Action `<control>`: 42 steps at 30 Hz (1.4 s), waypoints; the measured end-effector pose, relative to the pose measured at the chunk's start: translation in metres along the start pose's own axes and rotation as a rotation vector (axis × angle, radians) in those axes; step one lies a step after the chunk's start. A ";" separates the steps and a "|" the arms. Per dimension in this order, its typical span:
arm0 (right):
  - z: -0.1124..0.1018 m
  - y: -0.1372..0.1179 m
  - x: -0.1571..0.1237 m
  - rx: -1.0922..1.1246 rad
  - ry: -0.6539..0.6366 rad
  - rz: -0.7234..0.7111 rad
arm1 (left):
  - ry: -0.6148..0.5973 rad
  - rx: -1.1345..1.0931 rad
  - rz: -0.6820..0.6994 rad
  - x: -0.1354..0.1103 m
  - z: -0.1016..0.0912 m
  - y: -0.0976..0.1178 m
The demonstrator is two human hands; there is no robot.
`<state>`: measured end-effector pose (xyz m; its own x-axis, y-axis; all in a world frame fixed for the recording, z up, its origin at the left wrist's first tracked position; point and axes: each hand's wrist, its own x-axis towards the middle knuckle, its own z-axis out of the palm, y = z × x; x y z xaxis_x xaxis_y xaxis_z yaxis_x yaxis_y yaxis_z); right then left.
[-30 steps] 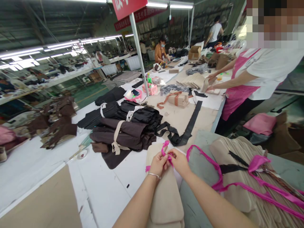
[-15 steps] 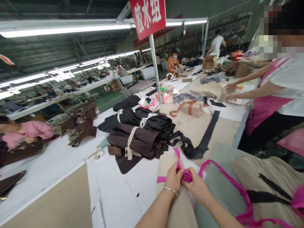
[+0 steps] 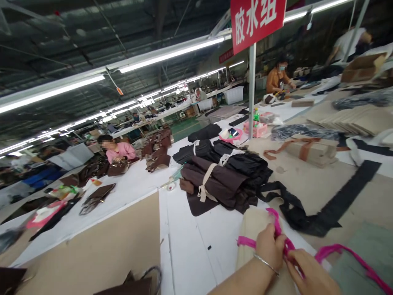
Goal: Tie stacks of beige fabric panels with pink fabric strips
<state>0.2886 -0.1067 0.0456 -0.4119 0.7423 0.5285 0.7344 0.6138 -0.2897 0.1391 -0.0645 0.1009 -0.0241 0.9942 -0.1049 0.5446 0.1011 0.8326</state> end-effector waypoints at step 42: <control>-0.023 0.034 0.033 0.565 -0.117 0.499 | -0.125 -0.313 0.267 0.026 0.029 0.016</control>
<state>0.3127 -0.0673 0.0711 -0.1810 0.9722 0.1483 0.4740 0.2184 -0.8530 0.1712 -0.0379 0.0961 0.1959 0.9767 0.0873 0.2369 -0.1335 0.9623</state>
